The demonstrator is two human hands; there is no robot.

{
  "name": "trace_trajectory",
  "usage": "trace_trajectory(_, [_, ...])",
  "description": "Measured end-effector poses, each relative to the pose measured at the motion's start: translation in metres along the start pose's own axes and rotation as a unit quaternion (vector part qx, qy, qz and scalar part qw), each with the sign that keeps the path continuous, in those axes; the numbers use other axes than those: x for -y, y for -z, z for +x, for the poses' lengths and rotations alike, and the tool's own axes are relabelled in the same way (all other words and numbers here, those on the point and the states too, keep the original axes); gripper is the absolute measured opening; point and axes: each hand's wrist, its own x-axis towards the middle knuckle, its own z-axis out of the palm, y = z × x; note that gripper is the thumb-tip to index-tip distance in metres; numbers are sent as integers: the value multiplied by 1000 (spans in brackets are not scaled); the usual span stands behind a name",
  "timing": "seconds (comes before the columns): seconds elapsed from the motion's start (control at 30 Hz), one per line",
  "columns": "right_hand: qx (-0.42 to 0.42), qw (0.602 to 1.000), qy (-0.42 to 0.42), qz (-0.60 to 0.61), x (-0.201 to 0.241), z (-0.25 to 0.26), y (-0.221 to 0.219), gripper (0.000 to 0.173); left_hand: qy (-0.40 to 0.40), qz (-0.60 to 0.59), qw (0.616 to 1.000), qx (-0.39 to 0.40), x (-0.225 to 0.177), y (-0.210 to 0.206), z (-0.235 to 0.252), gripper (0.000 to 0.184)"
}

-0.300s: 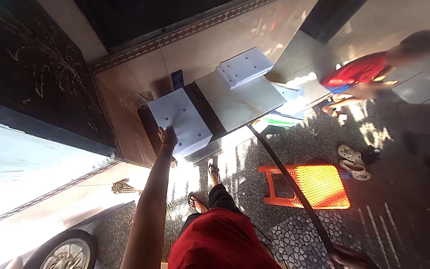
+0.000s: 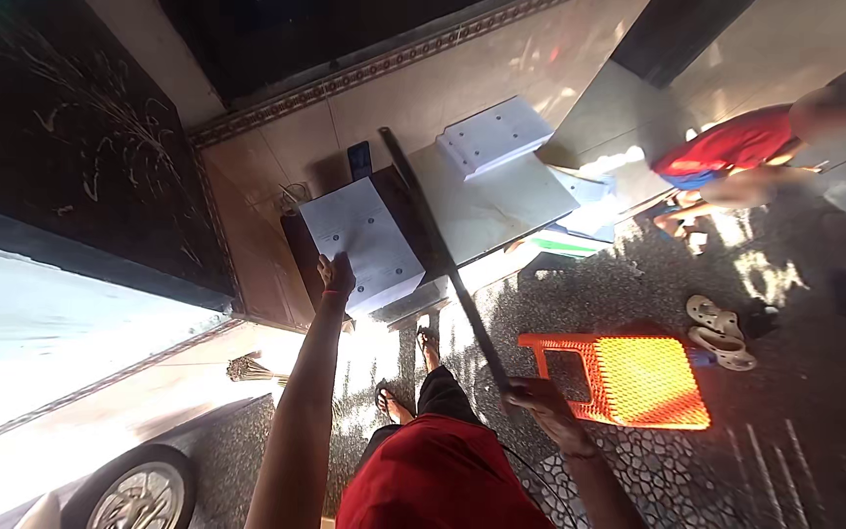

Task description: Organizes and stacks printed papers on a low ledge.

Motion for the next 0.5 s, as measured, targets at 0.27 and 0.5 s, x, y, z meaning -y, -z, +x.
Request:
trace_trajectory(0.27, [96, 995, -19, -20, 6, 111, -107, 23, 10, -13, 1000, -25, 4, -13, 3, 56])
trace_trajectory(0.5, [108, 991, -74, -35, -3, 149, -119, 23, 32, -19, 999, -17, 0, -12, 3, 64])
